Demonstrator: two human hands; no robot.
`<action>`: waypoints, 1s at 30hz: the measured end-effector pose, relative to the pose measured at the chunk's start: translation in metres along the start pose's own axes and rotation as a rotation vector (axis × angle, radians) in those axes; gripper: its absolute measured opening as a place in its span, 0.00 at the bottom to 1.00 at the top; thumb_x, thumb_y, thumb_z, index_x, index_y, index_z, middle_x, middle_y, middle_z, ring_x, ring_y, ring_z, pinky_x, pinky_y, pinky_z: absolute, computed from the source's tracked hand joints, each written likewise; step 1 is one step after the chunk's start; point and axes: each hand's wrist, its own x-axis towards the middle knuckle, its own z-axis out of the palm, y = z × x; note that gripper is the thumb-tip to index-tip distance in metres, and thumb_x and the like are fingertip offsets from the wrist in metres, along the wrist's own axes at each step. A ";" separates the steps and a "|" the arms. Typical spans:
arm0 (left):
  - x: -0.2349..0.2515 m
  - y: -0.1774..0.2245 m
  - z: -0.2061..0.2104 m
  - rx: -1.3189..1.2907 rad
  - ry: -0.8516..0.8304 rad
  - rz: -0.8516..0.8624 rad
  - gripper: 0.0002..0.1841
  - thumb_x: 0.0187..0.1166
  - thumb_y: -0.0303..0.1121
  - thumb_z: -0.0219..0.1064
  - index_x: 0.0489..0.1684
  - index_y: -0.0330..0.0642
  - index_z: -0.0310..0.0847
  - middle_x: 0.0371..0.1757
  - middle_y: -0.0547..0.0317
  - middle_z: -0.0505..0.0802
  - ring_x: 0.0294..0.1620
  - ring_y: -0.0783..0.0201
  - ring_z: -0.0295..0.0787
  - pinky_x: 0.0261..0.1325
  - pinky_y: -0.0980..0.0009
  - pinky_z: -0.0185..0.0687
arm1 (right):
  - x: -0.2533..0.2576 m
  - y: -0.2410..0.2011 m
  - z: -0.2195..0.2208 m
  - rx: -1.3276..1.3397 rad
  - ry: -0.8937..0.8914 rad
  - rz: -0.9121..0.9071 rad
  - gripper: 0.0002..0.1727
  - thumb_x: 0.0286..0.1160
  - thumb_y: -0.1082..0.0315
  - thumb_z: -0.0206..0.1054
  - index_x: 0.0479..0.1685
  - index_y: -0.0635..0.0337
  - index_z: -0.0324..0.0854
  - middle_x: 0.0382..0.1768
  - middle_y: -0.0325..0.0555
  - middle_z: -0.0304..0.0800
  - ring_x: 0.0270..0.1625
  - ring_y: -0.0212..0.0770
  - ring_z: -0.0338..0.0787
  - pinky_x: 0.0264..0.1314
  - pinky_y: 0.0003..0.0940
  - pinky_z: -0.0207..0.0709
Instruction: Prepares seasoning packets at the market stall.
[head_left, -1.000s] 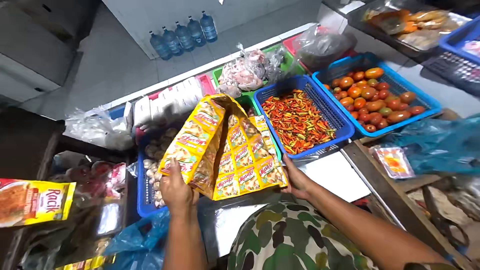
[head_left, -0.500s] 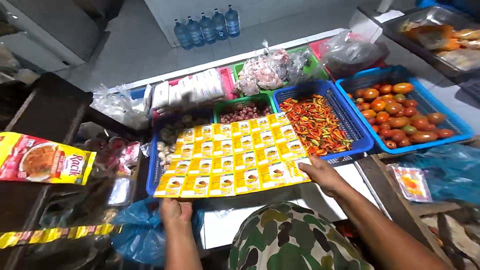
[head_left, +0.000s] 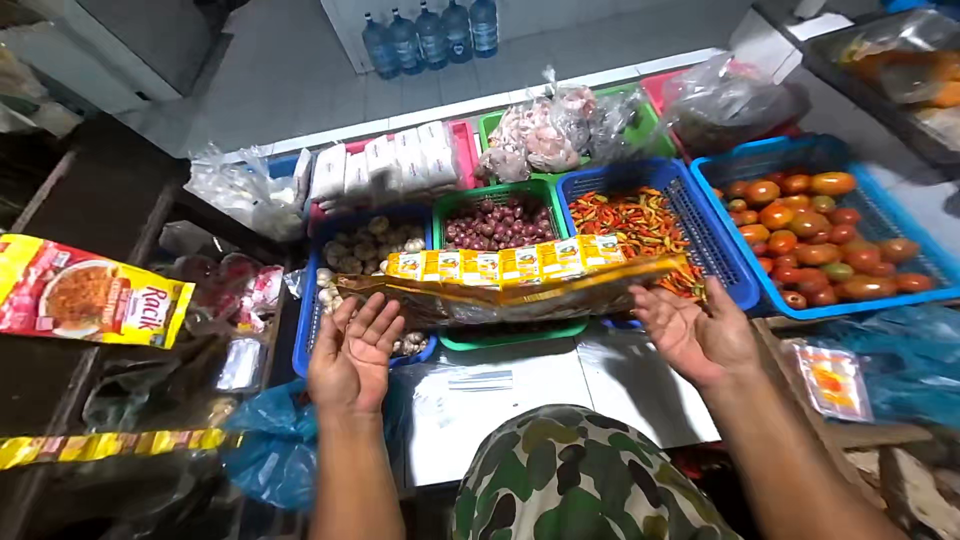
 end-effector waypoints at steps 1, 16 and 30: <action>0.006 -0.005 0.007 0.088 -0.011 0.048 0.27 0.96 0.48 0.33 0.77 0.44 0.70 0.64 0.44 0.91 0.61 0.44 0.93 0.63 0.46 0.88 | 0.009 0.002 0.001 -0.068 0.006 -0.041 0.46 0.88 0.32 0.22 0.71 0.61 0.71 0.58 0.57 0.91 0.56 0.50 0.94 0.60 0.44 0.88; 0.067 -0.078 -0.003 2.040 -0.607 0.230 0.45 0.67 0.36 0.76 0.92 0.59 0.61 0.94 0.48 0.60 0.94 0.32 0.44 0.78 0.16 0.45 | 0.085 0.029 -0.023 -2.114 -0.113 -0.678 0.43 0.53 0.72 0.83 0.80 0.47 0.77 0.90 0.68 0.56 0.91 0.75 0.51 0.84 0.78 0.54; 0.077 -0.103 0.025 2.107 -0.646 0.416 0.39 0.75 0.28 0.70 0.90 0.63 0.65 0.90 0.46 0.68 0.91 0.34 0.56 0.80 0.17 0.46 | 0.111 0.088 0.024 -2.270 -0.315 -0.818 0.30 0.77 0.74 0.64 0.82 0.48 0.74 0.84 0.50 0.74 0.89 0.60 0.66 0.85 0.71 0.61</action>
